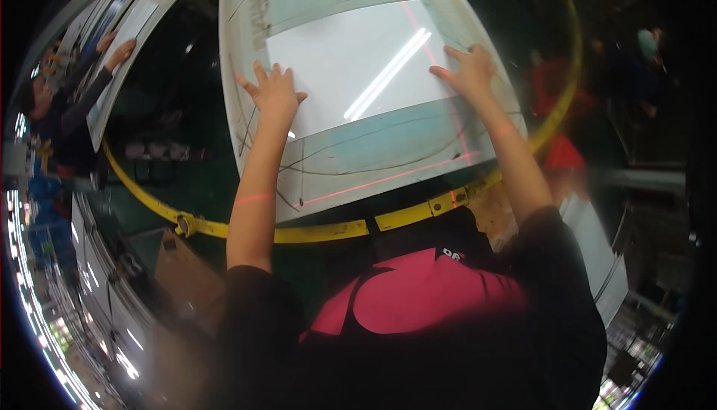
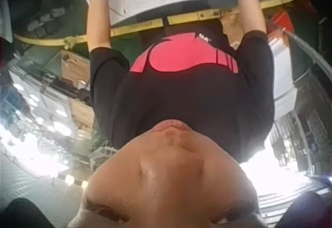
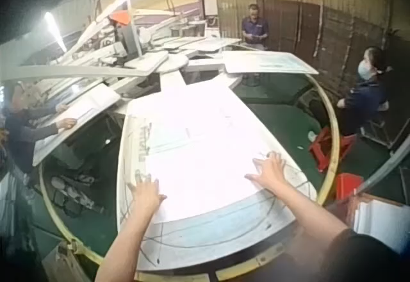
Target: Placing individual sheets onto a rotary screen printing machine and rotating the carousel.
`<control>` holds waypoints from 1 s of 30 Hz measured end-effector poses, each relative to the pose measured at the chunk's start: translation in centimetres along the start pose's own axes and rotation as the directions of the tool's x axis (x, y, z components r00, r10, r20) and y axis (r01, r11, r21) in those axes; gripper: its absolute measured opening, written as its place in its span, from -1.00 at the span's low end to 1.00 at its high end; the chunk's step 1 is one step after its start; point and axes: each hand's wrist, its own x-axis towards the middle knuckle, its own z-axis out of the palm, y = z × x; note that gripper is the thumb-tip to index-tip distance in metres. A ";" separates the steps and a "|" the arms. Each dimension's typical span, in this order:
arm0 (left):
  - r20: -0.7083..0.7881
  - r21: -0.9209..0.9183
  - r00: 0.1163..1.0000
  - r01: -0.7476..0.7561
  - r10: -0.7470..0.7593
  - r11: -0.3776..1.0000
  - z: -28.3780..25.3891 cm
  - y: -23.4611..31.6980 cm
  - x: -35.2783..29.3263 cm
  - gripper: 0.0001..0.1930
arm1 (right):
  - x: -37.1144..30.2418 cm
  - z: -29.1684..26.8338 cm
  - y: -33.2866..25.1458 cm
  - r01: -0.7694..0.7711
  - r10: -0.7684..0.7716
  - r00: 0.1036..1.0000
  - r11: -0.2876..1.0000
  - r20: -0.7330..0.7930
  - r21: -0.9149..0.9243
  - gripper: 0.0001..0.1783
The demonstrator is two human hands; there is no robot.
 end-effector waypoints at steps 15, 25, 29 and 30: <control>-0.624 -0.621 0.756 -0.327 -0.197 0.712 -2.2 5.3 -20.1 -0.67 | -22.5 -17.7 22.4 -0.323 0.321 0.946 0.943 -0.045 -0.078 -0.51; -0.639 -0.612 0.769 -0.535 0.034 0.583 -3.4 7.7 -20.9 -0.72 | -27.3 -15.0 26.4 -0.527 0.523 0.849 0.848 -0.082 -0.051 -0.52; -0.655 -0.580 0.746 -0.598 0.120 0.553 -4.2 8.5 -21.1 -0.72 | -26.8 -15.7 26.2 -0.493 0.486 0.868 0.867 -0.101 -0.065 -0.54; -0.655 -0.578 0.745 -0.601 0.124 0.552 -4.3 8.7 -21.2 -0.72 | -26.5 -16.0 25.9 -0.501 0.496 0.863 0.865 -0.090 -0.036 -0.56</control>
